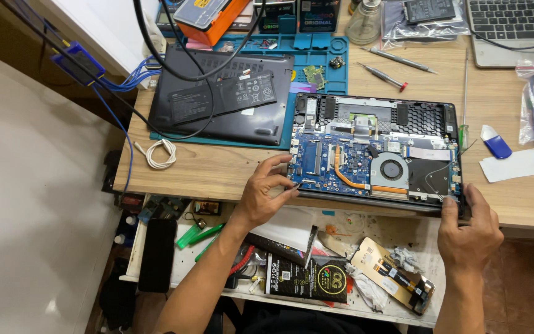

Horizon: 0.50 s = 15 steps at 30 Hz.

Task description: The person uses a screwdriver to remove screws from a disassembled laptop motherboard. They then use their hands to disconnect ribbon cables and remove a small component from the board.

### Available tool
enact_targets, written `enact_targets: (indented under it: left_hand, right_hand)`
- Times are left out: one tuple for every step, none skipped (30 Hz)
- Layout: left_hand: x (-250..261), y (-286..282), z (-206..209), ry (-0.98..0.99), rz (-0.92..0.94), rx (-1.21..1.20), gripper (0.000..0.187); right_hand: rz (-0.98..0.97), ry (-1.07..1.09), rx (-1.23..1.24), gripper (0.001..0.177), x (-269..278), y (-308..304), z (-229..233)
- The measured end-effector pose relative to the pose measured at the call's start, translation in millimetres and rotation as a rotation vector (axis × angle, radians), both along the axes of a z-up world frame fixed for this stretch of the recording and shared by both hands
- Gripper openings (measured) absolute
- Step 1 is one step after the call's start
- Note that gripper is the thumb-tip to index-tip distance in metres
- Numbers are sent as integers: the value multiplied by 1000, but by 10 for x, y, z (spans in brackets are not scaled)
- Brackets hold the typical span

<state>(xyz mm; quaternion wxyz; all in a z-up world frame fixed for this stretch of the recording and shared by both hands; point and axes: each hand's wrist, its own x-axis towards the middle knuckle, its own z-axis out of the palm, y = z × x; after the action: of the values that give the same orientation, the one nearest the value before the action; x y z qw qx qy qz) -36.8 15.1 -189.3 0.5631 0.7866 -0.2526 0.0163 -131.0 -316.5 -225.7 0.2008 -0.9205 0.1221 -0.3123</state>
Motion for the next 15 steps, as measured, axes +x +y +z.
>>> enact_targets:
  left_hand:
    - [-2,-1,0,7,5,10,3]
    - [-4,4,-8,13,8,10,3]
    - [-6,8,-16,5,7,13,4]
    - [6,8,-22,-6,4,17,4]
    - [-4,8,-14,-3,6,15,4]
    - [-4,8,-3,6,9,17,4]
    - [-5,9,9,14,11,19,5]
    - [-8,19,13,15,13,18,5]
    - [-9,29,19,21,25,45,14]
    - [-2,39,26,26,36,71,25]
    - [6,43,36,24,38,70,25]
    - [5,45,41,55,48,24,30]
    - [5,47,45,85,58,-22,36]
    - [9,47,57,87,60,-23,36]
    - [15,47,68,105,56,-37,38]
  right_hand:
    - [1,-6,-10,34,-7,-6,-9]
    - [4,-1,-10,34,-8,-13,-33]
    - [6,-21,-20,33,-8,-24,-57]
    - [6,-45,-30,33,1,-37,-80]
    - [8,-42,-31,33,-4,-36,-82]
    - [6,-48,-34,32,-2,-35,-85]
    - [4,-53,-37,32,0,-33,-86]
    - [6,-52,-38,32,-3,-20,-69]
    - [6,-43,-31,32,-4,-6,-51]
    - [6,-36,-24,32,4,7,-32]
    - [8,-37,-25,32,11,-1,-53]
    - [-5,-39,-33,32,7,-11,-74]
    - [-17,-40,-42,32,5,-22,-96]
    - [-14,-38,-43,32,8,-21,-93]
    - [-13,-35,-34,32,12,-20,-90]
